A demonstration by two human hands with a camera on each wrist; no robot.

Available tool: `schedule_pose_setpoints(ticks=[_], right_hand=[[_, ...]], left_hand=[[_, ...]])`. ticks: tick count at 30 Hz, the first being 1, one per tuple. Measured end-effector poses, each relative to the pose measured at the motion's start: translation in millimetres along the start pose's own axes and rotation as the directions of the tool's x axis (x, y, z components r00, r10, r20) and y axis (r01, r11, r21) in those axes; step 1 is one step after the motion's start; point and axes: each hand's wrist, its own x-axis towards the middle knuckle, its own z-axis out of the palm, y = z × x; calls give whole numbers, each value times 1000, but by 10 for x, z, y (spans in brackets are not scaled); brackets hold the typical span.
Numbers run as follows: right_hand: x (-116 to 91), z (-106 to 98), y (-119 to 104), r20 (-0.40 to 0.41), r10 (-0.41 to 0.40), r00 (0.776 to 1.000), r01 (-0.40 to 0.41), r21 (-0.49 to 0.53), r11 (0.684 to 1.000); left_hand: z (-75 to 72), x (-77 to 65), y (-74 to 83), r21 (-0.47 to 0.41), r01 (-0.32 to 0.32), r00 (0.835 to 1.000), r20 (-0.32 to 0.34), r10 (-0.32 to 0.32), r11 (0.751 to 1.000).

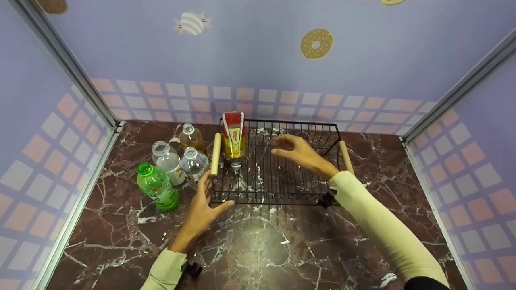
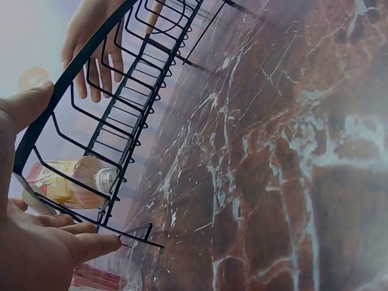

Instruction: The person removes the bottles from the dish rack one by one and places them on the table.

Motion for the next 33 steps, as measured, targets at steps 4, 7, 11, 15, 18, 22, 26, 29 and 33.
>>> schedule_pose_setpoints(ticks=[4, 7, 11, 15, 18, 22, 26, 29, 33], right_hand=[[78, -13, -28, 6, 9, 1000, -9, -5, 1000], [141, 6, -42, 2, 4, 1000, -4, -10, 1000], [226, 59, -45, 18, -5, 1000, 5, -24, 1000], [305, 139, -68, 51, -15, 999, 17, -29, 999], [356, 196, -108, 69, -37, 997, 40, -38, 998], [416, 256, -135, 83, -57, 995, 61, -52, 997], [484, 326, -154, 101, -52, 994, 57, -48, 997], [545, 385, -173, 107, -44, 993, 49, -48, 998], [632, 465, -188, 110, -32, 993, 39, -64, 997]], left_hand=[[20, -1, -6, -23, 1, 1000, -8, -1, 1000], [17, -7, -4, -38, 4, 1000, -7, -4, 999], [15, -13, -2, -50, 5, 1000, -3, -5, 999], [18, -17, -5, -73, 4, 1000, -4, -5, 997], [23, -14, -10, -86, 3, 1000, -2, -3, 996], [39, -3, -13, -80, 4, 1000, 4, -3, 997], [40, 3, -20, -86, 6, 1000, 5, -5, 996], [32, 1, -31, -89, 9, 1000, 2, -9, 996], [24, -14, -47, -73, 9, 1000, -2, -9, 997]])
